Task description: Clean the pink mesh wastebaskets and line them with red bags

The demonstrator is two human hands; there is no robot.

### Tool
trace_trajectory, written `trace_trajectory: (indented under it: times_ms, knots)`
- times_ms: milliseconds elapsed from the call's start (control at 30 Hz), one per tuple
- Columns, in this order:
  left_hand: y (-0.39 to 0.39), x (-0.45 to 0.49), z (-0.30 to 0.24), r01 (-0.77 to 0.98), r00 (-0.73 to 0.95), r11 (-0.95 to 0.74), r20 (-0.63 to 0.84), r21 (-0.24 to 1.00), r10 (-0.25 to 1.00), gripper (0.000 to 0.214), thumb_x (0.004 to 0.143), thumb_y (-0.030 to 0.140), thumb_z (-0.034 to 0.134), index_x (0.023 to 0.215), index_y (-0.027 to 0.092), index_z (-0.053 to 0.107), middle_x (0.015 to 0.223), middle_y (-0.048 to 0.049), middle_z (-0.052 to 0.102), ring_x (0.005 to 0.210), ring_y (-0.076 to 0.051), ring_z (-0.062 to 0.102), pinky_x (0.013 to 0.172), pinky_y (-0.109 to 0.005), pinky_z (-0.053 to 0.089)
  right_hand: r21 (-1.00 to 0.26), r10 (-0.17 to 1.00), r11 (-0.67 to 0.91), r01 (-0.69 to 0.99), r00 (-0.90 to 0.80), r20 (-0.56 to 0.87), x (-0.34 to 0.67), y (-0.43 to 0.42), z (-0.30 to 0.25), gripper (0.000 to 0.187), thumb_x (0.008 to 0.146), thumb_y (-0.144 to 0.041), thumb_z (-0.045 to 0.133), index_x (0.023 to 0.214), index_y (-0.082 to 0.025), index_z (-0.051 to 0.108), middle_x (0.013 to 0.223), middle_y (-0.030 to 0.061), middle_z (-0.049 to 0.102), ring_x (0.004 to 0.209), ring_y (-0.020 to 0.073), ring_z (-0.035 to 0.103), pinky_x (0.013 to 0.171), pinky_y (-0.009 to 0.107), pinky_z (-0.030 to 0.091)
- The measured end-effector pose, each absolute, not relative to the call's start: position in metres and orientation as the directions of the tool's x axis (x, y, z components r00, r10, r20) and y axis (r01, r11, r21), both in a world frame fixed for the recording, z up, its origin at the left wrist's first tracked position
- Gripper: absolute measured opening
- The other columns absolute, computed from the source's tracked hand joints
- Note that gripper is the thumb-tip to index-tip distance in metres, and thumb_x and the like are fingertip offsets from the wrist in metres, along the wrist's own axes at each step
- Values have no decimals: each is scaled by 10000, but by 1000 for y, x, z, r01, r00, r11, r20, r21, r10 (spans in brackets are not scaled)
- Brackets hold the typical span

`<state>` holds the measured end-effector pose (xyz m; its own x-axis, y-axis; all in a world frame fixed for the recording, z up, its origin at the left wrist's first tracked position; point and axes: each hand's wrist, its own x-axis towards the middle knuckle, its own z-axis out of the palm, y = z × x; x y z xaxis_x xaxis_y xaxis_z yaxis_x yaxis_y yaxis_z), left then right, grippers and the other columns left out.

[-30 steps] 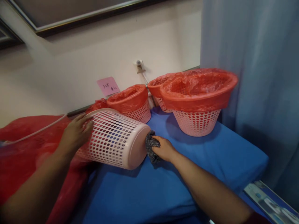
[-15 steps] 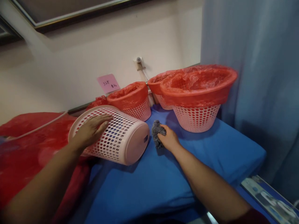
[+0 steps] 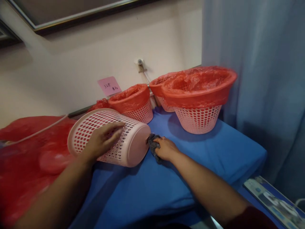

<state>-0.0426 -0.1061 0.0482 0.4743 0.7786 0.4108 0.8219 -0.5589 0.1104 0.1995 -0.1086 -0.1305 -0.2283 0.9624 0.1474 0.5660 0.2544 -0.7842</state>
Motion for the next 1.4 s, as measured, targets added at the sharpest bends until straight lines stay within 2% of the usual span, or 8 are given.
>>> trace_trajectory:
  times_ms: [167, 300, 500, 767, 1000, 1133, 1267, 1400]
  knots:
    - [-123, -28, 36, 744, 657, -660, 286, -102, 697, 680, 858, 588, 696, 1383, 163, 616, 1434, -180, 649, 1353, -377, 573, 1185, -570, 358, -831, 970, 222, 510, -32, 239, 200, -102, -127, 572, 896, -227, 543, 1467, -249, 552, 1393, 96, 602, 1278, 235, 608, 1127, 393, 465]
    - [-119, -23, 37, 743, 662, -657, 280, -124, 696, 544, 920, 468, 636, 1374, 167, 615, 1399, -157, 676, 1323, -341, 603, 1162, -532, 385, -788, 909, 411, 459, -147, 389, 183, -118, -126, 631, 880, -200, 560, 1509, -229, 514, 1569, 124, 454, 1416, 261, 502, 1186, 428, 415]
    - [-118, -19, 38, 758, 642, -645, 296, -101, 707, 516, 899, 433, 648, 1353, 188, 634, 1373, -132, 700, 1282, -335, 631, 1112, -513, 439, -783, 960, 257, 567, -243, 139, 183, -125, -128, 496, 781, -157, 641, 1256, -266, 730, 1323, 93, 680, 1149, 288, 691, 1065, 446, 522]
    - [-118, -16, 37, 755, 644, -647, 312, -110, 698, 504, 913, 443, 618, 1338, 174, 648, 1364, -138, 702, 1266, -334, 639, 1110, -511, 432, -808, 914, 386, 446, -68, 399, 182, -111, -120, 666, 899, -214, 528, 1559, -213, 440, 1621, 115, 395, 1493, 242, 408, 1229, 406, 364]
    - [-115, -16, 37, 755, 648, -639, 318, -149, 692, 521, 894, 422, 640, 1331, 138, 651, 1354, -151, 708, 1256, -341, 644, 1100, -503, 445, -818, 970, 223, 530, -202, 134, 178, -118, -130, 535, 806, -171, 624, 1335, -214, 690, 1320, 125, 675, 1204, 300, 664, 1109, 445, 489]
    - [-114, -16, 38, 754, 650, -639, 305, -149, 696, 501, 925, 449, 603, 1322, 147, 658, 1365, -149, 703, 1271, -337, 637, 1099, -514, 443, -859, 983, 172, 483, -26, 182, 181, -103, -125, 613, 903, -208, 515, 1515, -164, 503, 1418, 152, 602, 1322, 264, 588, 1170, 421, 436]
    - [-109, -17, 37, 757, 649, -639, 278, -139, 708, 485, 1023, 440, 431, 1351, 158, 648, 1380, -139, 698, 1303, -325, 623, 1098, -531, 439, -848, 883, 451, 279, -1, 469, 174, -112, -118, 622, 893, -194, 529, 1512, -251, 496, 1487, 97, 537, 1395, 223, 520, 1210, 409, 394]
    - [-106, -20, 37, 766, 637, -632, 278, -117, 719, 493, 1038, 423, 398, 1367, 150, 645, 1394, -136, 691, 1308, -319, 621, 1105, -532, 443, -637, 653, 751, 175, -342, 676, 175, -140, -118, 624, 820, -167, 597, 1440, -240, 583, 1494, 121, 508, 1342, 263, 557, 1129, 426, 473]
